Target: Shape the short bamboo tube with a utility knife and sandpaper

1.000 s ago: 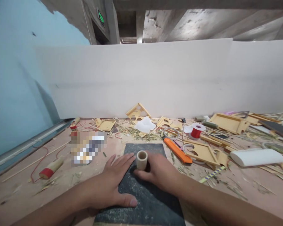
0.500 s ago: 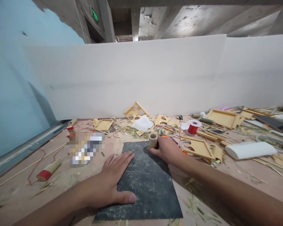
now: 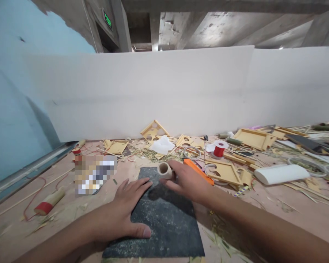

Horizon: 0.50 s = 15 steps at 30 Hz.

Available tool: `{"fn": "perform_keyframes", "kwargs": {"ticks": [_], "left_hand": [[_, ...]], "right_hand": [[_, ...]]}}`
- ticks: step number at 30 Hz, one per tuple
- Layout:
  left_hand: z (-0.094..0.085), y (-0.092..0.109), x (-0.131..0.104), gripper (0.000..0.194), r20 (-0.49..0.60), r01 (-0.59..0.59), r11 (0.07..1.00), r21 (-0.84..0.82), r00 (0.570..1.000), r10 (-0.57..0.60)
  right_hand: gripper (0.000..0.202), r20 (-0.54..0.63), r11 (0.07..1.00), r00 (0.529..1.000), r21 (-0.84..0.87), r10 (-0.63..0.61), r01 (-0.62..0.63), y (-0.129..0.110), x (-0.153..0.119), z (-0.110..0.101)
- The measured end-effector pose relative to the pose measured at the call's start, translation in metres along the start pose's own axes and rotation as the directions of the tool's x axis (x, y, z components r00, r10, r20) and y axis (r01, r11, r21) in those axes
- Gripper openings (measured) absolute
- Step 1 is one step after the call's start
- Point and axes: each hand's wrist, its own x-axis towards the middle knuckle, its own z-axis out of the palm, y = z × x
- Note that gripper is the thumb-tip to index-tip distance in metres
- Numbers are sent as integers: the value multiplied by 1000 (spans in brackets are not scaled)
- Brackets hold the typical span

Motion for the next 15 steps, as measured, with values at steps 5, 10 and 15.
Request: {"fn": "perform_keyframes", "kwargs": {"ticks": [5,10,15], "left_hand": [[0,2,0,121,18,59,998,31,998,-60],[1,0,0,119,-7,12,1000,6,1000,-12],[-1,2,1,118,34,45,999,13,998,-46]], "right_hand": [[45,-55,998,997,29,63,-61,-1,0,-6],[49,-125,984,984,140,127,-109,-2,1,-11],[46,-160,977,977,184,142,-112,-4,-1,-10]]}}
